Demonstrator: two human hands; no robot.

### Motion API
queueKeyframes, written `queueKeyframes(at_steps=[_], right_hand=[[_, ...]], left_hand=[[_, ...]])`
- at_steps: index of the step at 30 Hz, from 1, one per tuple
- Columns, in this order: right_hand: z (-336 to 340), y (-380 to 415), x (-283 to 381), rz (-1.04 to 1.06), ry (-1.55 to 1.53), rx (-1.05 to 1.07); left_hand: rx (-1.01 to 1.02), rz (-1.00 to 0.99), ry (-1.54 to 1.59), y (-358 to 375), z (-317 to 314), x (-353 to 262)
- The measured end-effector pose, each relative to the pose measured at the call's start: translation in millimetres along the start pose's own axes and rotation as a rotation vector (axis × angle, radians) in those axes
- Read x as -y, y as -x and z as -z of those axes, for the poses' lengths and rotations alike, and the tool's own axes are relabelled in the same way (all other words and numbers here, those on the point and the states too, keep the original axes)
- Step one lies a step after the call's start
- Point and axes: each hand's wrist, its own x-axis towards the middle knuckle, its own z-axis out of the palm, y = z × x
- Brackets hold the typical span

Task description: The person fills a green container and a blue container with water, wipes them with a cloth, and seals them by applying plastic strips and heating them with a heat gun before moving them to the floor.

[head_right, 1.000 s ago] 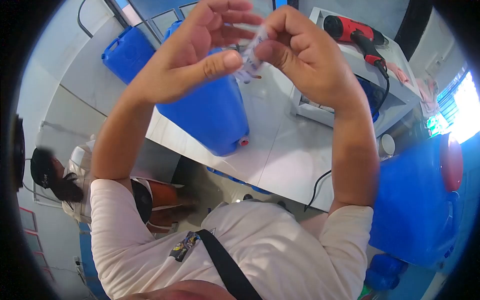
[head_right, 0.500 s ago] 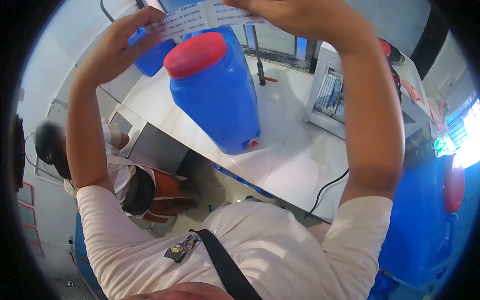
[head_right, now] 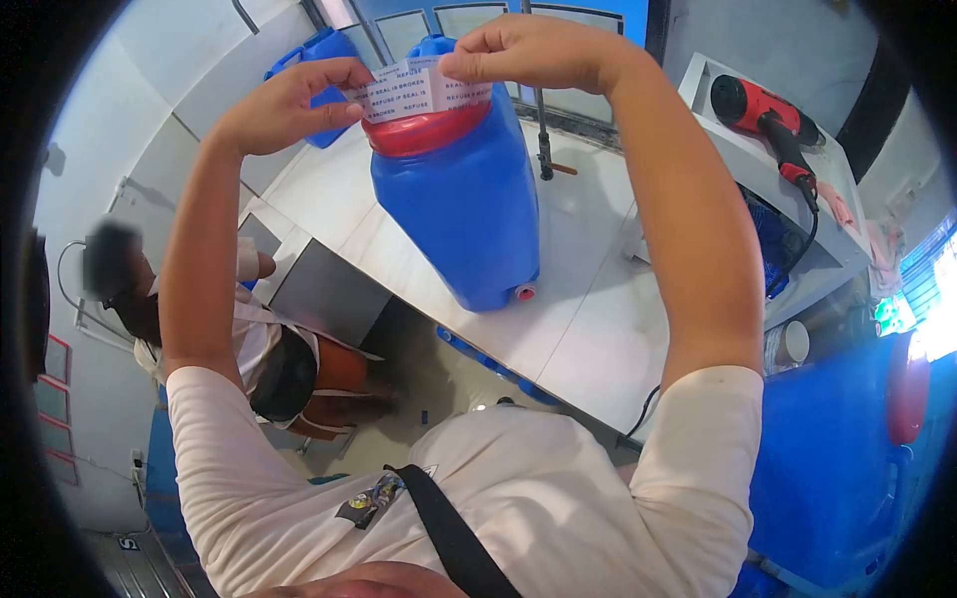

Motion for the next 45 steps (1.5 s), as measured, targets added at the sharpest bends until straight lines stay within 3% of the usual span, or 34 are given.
queueKeyframes(at_steps=[3, 10, 12, 13, 15, 16, 18, 19, 23, 25, 27, 29, 30, 32, 34, 38, 41, 45], right_hand=[[12, 11, 30, 0.127, 0.017, 0.151], [12, 17, 51, 0.062, 0.175, 0.2], [-5, 19, 38, 0.108, 0.381, 0.013], [-12, 19, 32, 0.105, 0.382, 0.007], [-22, 19, 23, 0.26, 0.357, -0.23], [-24, 21, 21, 0.254, 0.358, -0.23], [-24, 28, 18, 0.27, 0.425, -0.452], [-13, 32, 19, 0.263, 0.432, -0.45], [56, 67, -9, -0.034, 0.747, -0.638], [88, 100, -52, -0.402, 0.641, -0.586], [118, 131, -82, -0.672, 0.947, -0.441], [121, 161, -88, -0.935, 1.048, -0.423], [125, 170, -95, -0.939, 1.047, -0.424], [128, 184, -111, -1.295, 0.916, -0.213], [123, 192, -120, -1.313, 0.805, -0.255], [128, 205, -129, -1.243, 0.583, -0.304], [134, 204, -141, -1.29, 0.567, -0.251], [133, 208, -142, -1.299, 0.538, -0.322]], left_hand=[[0.064, -0.021, -0.026, 8, 6, -14], [0.184, -0.041, -0.202, 9, 14, -12], [0.092, -0.232, -0.275, 10, 15, -8], [0.094, -0.238, -0.277, 7, 16, -12], [-0.17, -0.305, -0.324, 1, 20, -18], [-0.169, -0.31, -0.32, -4, 22, -32], [-0.043, -0.137, -0.269, -16, 23, -67], [-0.045, -0.144, -0.263, -23, 12, -57], [0.05, -0.217, -0.2, -52, -35, -19], [0.149, -0.172, -0.208, -56, -41, -14], [0.095, -0.195, -0.162, -56, -28, -12], [0.042, -0.217, -0.112, -55, -26, -14], [0.064, -0.224, -0.144, -55, -28, -15], [0.088, -0.234, -0.176, -56, -33, -20], [0.164, -0.22, -0.184, -58, -43, -26], [0.124, -0.192, -0.078, -65, -26, -28], [0.192, -0.286, -0.254, -76, -42, -25], [0.275, -0.141, -0.228, -78, -46, -35]])
